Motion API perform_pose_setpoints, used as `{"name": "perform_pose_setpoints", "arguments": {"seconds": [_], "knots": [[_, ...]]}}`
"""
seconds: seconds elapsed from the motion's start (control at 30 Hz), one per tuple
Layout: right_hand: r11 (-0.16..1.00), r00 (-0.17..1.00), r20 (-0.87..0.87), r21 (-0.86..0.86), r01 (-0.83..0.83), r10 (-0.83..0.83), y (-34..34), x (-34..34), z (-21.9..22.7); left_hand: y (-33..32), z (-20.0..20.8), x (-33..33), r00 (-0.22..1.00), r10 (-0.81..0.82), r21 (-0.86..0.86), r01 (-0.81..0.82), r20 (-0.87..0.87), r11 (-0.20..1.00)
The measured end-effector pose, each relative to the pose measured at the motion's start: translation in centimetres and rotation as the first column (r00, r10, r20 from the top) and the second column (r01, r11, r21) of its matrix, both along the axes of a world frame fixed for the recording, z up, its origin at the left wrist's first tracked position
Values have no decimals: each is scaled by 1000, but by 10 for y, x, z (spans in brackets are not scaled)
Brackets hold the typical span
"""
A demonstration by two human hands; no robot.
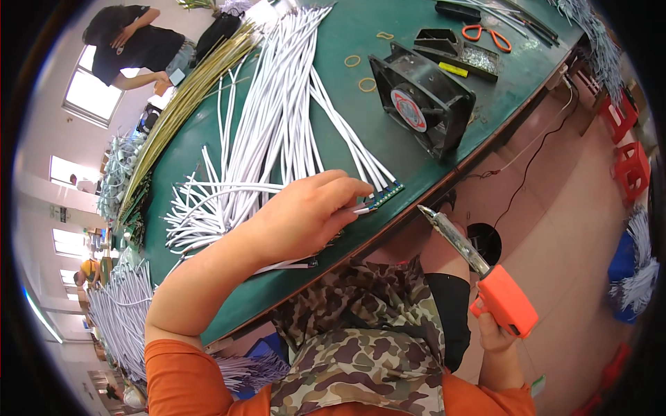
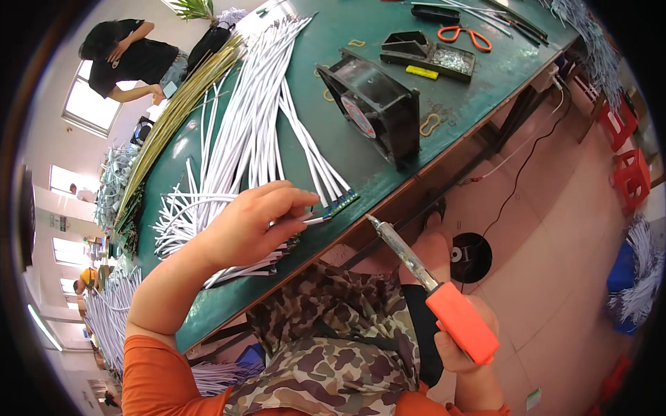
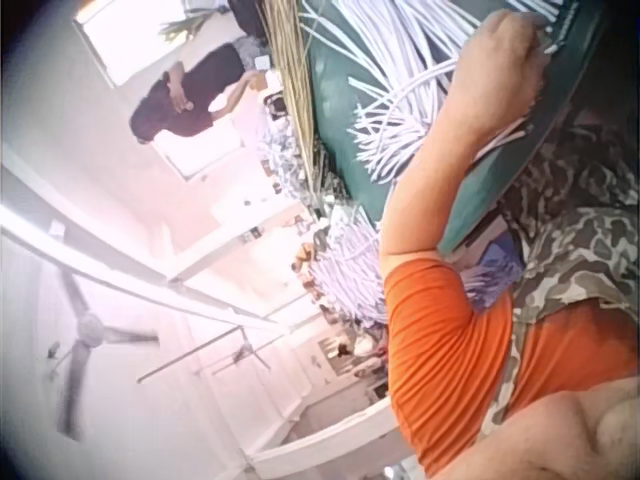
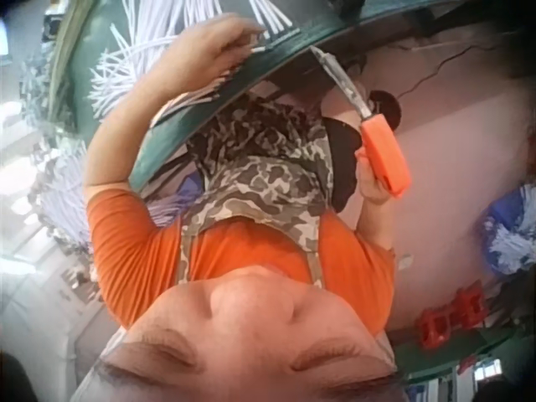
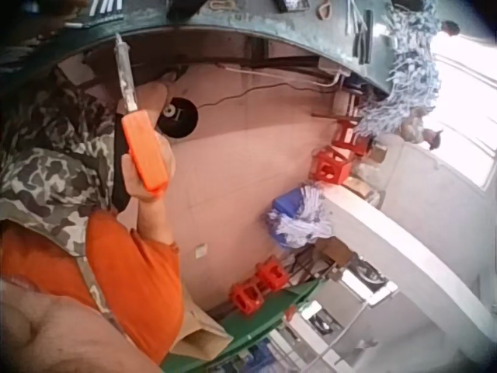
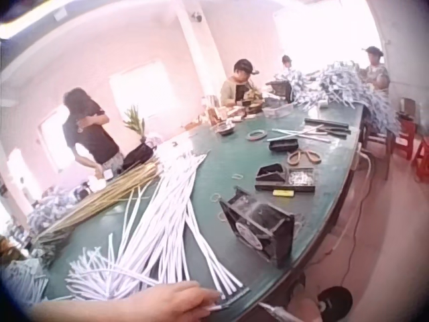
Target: The person solders wires to small circuit boards using a soldering iron and gathers the bundle of wires together by hand.
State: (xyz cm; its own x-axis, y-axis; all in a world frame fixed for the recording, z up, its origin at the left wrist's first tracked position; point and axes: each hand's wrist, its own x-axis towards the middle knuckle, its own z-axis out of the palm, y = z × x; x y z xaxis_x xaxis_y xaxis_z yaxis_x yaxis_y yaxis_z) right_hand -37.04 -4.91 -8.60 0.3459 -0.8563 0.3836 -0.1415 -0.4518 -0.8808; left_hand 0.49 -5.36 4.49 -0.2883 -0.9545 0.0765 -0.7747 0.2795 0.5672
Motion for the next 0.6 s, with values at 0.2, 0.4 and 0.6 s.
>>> {"name": "perform_pose_setpoints", "arguments": {"seconds": [0.2, 0.4, 0.6], "knots": [[990, 995, -85, -123, -65, 55, -14, -1, -12, -1, -24, -6, 987, -2, -205, 36, 163, 978], [978, 986, -60, -132, -160, 153, -25, 3, -22, -2, -33, -7, 985, 7, -212, 31, 173, 977], [941, 978, -84, -270, -205, 190, -35, 12, -23, -5, -32, -5, 991, 0, -153, 21, 136, 988]]}}
